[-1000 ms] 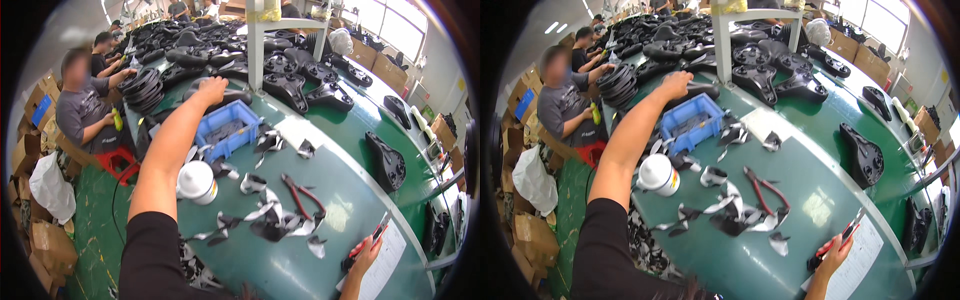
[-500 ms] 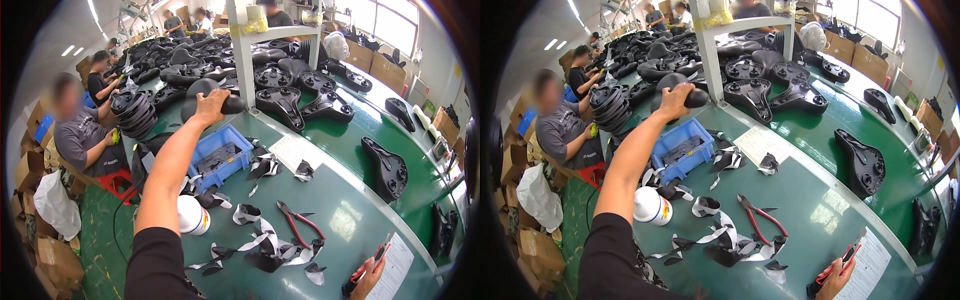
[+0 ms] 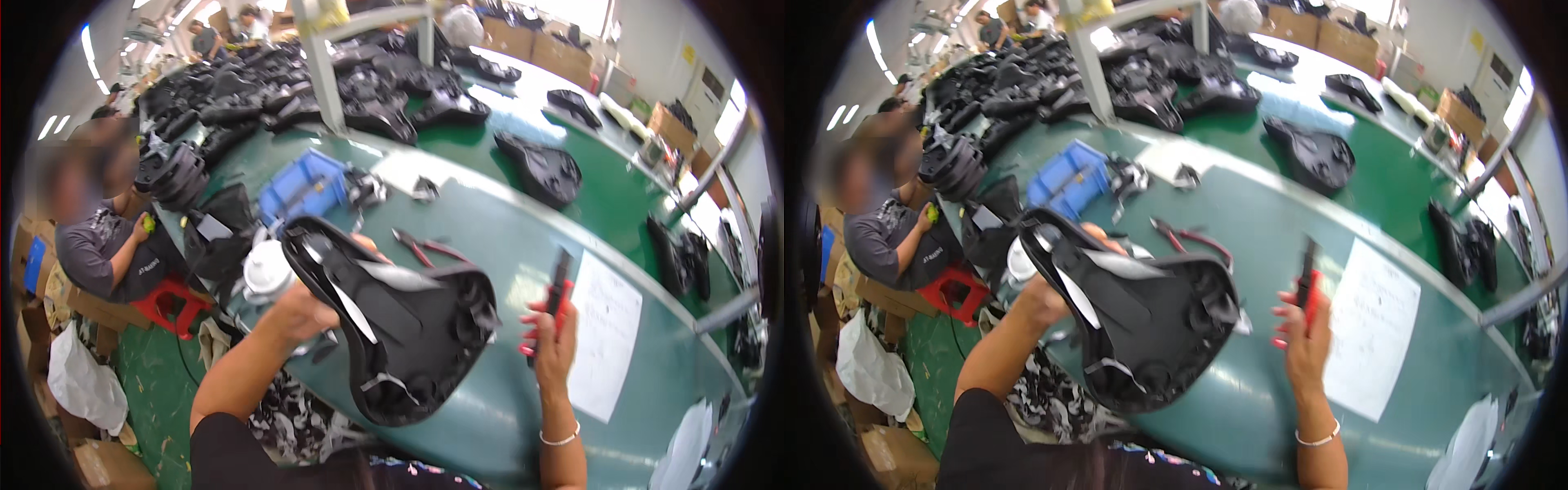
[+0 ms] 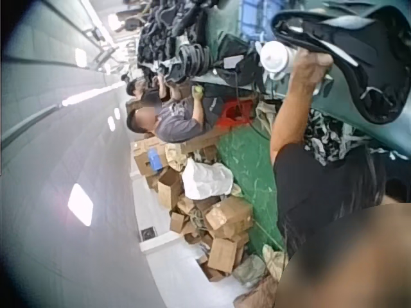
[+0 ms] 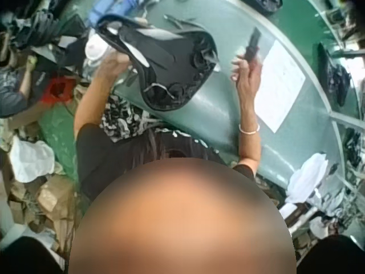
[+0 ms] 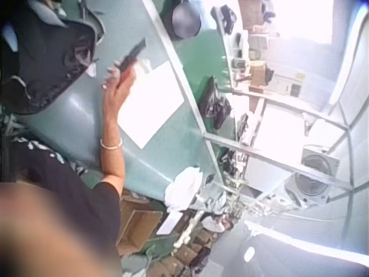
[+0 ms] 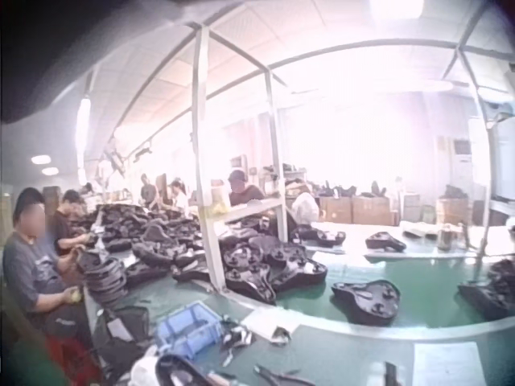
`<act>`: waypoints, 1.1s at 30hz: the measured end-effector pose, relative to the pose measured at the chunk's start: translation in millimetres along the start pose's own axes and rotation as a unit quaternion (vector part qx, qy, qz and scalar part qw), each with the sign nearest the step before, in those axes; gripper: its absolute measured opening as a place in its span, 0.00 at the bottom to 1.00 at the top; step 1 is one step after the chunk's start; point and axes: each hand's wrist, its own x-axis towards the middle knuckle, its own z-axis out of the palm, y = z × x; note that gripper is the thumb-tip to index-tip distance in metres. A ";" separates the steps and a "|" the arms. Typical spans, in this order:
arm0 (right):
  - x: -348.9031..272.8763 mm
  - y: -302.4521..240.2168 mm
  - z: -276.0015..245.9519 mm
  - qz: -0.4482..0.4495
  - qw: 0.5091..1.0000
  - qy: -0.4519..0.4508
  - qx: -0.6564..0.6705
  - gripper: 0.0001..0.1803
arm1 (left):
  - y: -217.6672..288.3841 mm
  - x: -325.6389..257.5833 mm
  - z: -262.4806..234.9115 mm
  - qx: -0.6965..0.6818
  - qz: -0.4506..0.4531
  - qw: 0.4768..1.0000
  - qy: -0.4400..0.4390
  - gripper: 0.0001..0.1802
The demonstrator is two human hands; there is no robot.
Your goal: Trimming excess leather or synthetic material from the underside of bicycle saddles using a utility knife.
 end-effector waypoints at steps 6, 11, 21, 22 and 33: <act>-60.7 3.1 4.2 -0.022 0.988 -0.098 -0.114 0.19 | -64.2 -35.5 43.1 -0.016 -0.140 0.970 0.199 0.34; -69.1 -11.5 -24.0 -0.261 0.920 -0.125 -0.265 0.28 | -59.4 -27.6 29.4 0.086 -0.177 0.944 0.263 0.26; -107.8 -11.9 -32.4 -0.183 0.821 -0.203 -0.502 0.34 | -44.0 5.0 42.2 0.150 -0.167 0.962 0.155 0.23; -123.5 -6.6 -26.0 -0.156 0.855 -0.183 -0.460 0.34 | -46.7 2.0 43.1 0.146 -0.167 0.963 0.155 0.23; -142.4 -21.7 -11.1 -0.024 0.985 0.013 -0.172 0.36 | -53.6 -65.5 88.1 0.137 -0.070 0.930 0.334 0.21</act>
